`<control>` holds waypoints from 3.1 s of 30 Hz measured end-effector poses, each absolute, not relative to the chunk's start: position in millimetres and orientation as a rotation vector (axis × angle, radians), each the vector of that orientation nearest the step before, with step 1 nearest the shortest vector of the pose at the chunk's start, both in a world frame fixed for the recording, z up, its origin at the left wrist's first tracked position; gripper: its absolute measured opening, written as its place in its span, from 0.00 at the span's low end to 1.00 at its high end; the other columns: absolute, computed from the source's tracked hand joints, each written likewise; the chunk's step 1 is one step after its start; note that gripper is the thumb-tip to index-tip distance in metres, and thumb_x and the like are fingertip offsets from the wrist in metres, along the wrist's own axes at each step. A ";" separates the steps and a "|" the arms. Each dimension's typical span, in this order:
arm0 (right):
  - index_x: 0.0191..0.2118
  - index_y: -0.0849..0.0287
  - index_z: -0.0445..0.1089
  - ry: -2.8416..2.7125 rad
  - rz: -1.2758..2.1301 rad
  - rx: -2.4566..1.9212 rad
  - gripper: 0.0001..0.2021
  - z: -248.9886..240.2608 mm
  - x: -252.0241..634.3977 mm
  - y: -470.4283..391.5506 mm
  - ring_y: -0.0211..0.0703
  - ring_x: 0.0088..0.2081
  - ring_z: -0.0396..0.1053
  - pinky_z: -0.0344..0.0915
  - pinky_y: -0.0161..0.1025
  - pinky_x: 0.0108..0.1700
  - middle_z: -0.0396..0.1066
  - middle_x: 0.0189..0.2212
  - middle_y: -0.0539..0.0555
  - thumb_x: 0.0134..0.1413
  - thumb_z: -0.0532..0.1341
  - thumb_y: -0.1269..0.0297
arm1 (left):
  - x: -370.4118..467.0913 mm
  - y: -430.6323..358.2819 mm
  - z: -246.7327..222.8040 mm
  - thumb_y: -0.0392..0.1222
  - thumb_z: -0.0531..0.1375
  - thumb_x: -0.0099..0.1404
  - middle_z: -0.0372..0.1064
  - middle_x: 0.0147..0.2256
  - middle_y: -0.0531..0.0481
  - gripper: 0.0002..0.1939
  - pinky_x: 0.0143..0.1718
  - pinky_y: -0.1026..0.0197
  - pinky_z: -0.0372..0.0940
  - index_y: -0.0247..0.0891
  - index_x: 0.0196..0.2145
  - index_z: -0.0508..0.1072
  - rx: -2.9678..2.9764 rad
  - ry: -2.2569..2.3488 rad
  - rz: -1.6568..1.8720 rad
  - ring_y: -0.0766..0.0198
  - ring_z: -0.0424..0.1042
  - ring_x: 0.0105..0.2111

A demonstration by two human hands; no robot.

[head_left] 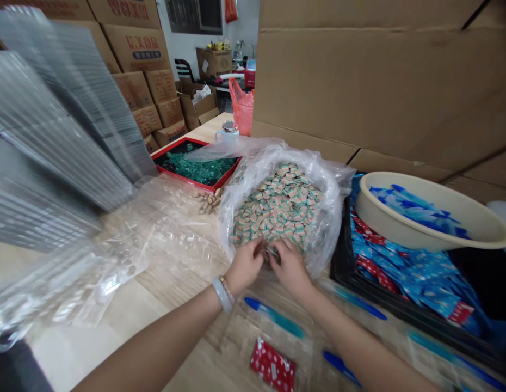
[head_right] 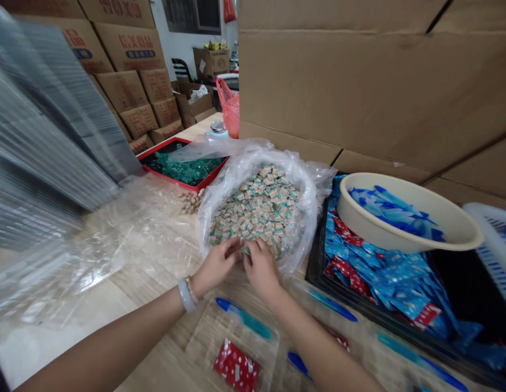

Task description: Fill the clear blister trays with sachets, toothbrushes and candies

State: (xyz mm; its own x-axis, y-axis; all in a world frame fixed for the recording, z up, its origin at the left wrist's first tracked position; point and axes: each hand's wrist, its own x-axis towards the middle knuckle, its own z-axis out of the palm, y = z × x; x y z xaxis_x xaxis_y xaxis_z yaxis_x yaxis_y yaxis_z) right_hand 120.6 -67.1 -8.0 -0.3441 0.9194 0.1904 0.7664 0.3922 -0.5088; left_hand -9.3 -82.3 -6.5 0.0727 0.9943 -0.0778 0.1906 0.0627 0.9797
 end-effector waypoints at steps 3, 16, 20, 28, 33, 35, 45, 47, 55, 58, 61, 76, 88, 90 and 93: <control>0.34 0.60 0.63 -2.069 0.528 -1.322 0.07 -5.8 123.7 -68.5 0.43 0.37 0.60 0.57 0.40 0.39 0.64 0.33 0.55 0.46 0.53 0.72 | -6.8 -78.0 5.4 0.43 0.56 0.55 0.70 0.33 0.46 0.12 0.39 0.58 0.62 0.32 0.35 0.70 0.835 1.098 1.023 0.63 0.68 0.34; 0.35 0.60 0.62 -2.045 0.544 -1.306 0.11 -8.6 130.6 -72.0 0.44 0.38 0.60 0.58 0.43 0.41 0.64 0.33 0.55 0.43 0.52 0.76 | 13.9 -69.4 7.0 0.34 0.65 0.40 0.66 0.21 0.53 0.11 0.26 0.66 0.62 0.29 0.24 0.69 0.519 1.056 1.086 0.71 0.65 0.21; 0.32 0.60 0.63 -2.140 0.474 -1.401 0.10 -3.8 130.1 -77.0 0.45 0.36 0.60 0.58 0.42 0.40 0.64 0.31 0.55 0.42 0.51 0.77 | 19.1 -73.7 -0.1 0.31 0.61 0.44 0.69 0.25 0.50 0.10 0.28 0.65 0.62 0.29 0.28 0.70 0.832 1.271 1.065 0.69 0.67 0.24; 0.31 0.60 0.67 -2.288 0.517 -1.437 0.10 -1.6 142.1 -70.8 0.43 0.35 0.61 0.58 0.37 0.37 0.65 0.31 0.56 0.43 0.51 0.77 | -14.5 -63.5 15.7 0.37 0.57 0.52 0.71 0.33 0.45 0.16 0.35 0.63 0.62 0.31 0.40 0.69 1.567 1.659 0.855 0.63 0.69 0.32; 0.30 0.61 0.68 -2.303 0.702 -1.563 0.08 -3.8 167.8 -54.5 0.39 0.28 0.62 0.59 0.35 0.32 0.66 0.27 0.53 0.43 0.54 0.73 | -50.7 -51.6 32.1 0.33 0.52 0.55 0.70 0.30 0.43 0.10 0.37 0.61 0.61 0.32 0.29 0.73 1.927 1.792 0.453 0.61 0.68 0.33; 0.30 0.61 0.69 -2.331 0.797 -1.552 0.08 -5.4 173.1 -55.7 0.38 0.27 0.63 0.59 0.34 0.32 0.66 0.26 0.53 0.43 0.54 0.72 | -46.6 -57.8 27.8 0.34 0.52 0.55 0.70 0.31 0.42 0.10 0.38 0.61 0.60 0.33 0.27 0.72 1.984 1.755 0.354 0.61 0.68 0.34; 0.29 0.58 0.69 -2.319 0.756 -1.362 0.08 -5.2 174.5 -61.2 0.40 0.31 0.64 0.60 0.36 0.34 0.66 0.27 0.52 0.41 0.55 0.74 | -12.0 -55.1 3.7 0.33 0.57 0.49 0.67 0.25 0.45 0.06 0.29 0.62 0.59 0.34 0.27 0.70 2.037 1.635 0.295 0.60 0.67 0.28; 0.30 0.58 0.68 -2.261 0.737 -1.350 0.08 -4.4 173.8 -55.3 0.40 0.32 0.64 0.60 0.36 0.35 0.66 0.28 0.52 0.42 0.54 0.74 | -14.1 -47.9 4.8 0.33 0.57 0.48 0.66 0.23 0.48 0.04 0.28 0.64 0.58 0.34 0.26 0.70 1.989 1.600 0.317 0.62 0.66 0.26; 0.33 0.59 0.67 -2.281 0.742 -1.346 0.09 -9.8 170.4 -46.8 0.39 0.33 0.63 0.60 0.36 0.36 0.66 0.31 0.52 0.44 0.54 0.74 | 6.2 -25.3 8.3 0.37 0.58 0.49 0.67 0.23 0.50 0.09 0.25 0.67 0.57 0.34 0.30 0.70 1.920 1.494 0.395 0.65 0.64 0.24; 0.33 0.59 0.66 -2.274 0.727 -1.352 0.09 -11.3 171.4 -49.4 0.39 0.33 0.63 0.60 0.35 0.36 0.65 0.31 0.52 0.44 0.54 0.75 | 14.9 -26.2 10.1 0.34 0.58 0.49 0.67 0.27 0.44 0.12 0.28 0.63 0.58 0.32 0.34 0.69 2.054 1.620 0.228 0.59 0.67 0.28; 0.33 0.59 0.66 -2.266 0.730 -1.350 0.09 -11.8 172.4 -51.4 0.39 0.33 0.63 0.60 0.36 0.37 0.65 0.30 0.52 0.44 0.54 0.76 | 16.7 -34.9 13.5 0.35 0.56 0.51 0.64 0.37 0.40 0.11 0.34 0.61 0.59 0.34 0.35 0.69 2.224 1.630 0.232 0.55 0.66 0.37; 0.30 0.59 0.67 -2.318 0.829 -1.200 0.09 -11.1 178.4 -54.3 0.41 0.36 0.63 0.58 0.39 0.41 0.67 0.30 0.52 0.43 0.55 0.78 | 14.1 -55.1 2.9 0.34 0.51 0.57 0.66 0.33 0.47 0.10 0.42 0.62 0.56 0.38 0.32 0.71 2.202 1.294 0.427 0.61 0.62 0.38; 0.32 0.59 0.68 -2.237 0.887 -1.176 0.09 -12.9 183.5 -56.3 0.41 0.38 0.64 0.59 0.39 0.41 0.69 0.32 0.53 0.43 0.56 0.76 | -7.3 -33.8 13.5 0.33 0.54 0.52 0.71 0.29 0.49 0.12 0.36 0.63 0.60 0.36 0.34 0.73 1.867 1.462 0.733 0.63 0.66 0.31; 0.32 0.59 0.68 -2.217 0.891 -1.176 0.09 -12.4 183.8 -56.3 0.41 0.37 0.64 0.59 0.39 0.41 0.69 0.32 0.52 0.42 0.56 0.76 | -12.8 -27.5 18.9 0.34 0.56 0.50 0.70 0.24 0.51 0.10 0.30 0.65 0.61 0.34 0.32 0.73 1.686 1.482 0.731 0.66 0.66 0.26; 0.31 0.59 0.68 -2.218 0.888 -1.192 0.08 -11.4 183.5 -55.8 0.41 0.36 0.64 0.59 0.39 0.41 0.68 0.30 0.53 0.42 0.57 0.75 | -10.7 -23.8 21.2 0.32 0.58 0.46 0.68 0.21 0.53 0.11 0.24 0.69 0.59 0.33 0.31 0.73 1.501 1.406 0.720 0.69 0.64 0.22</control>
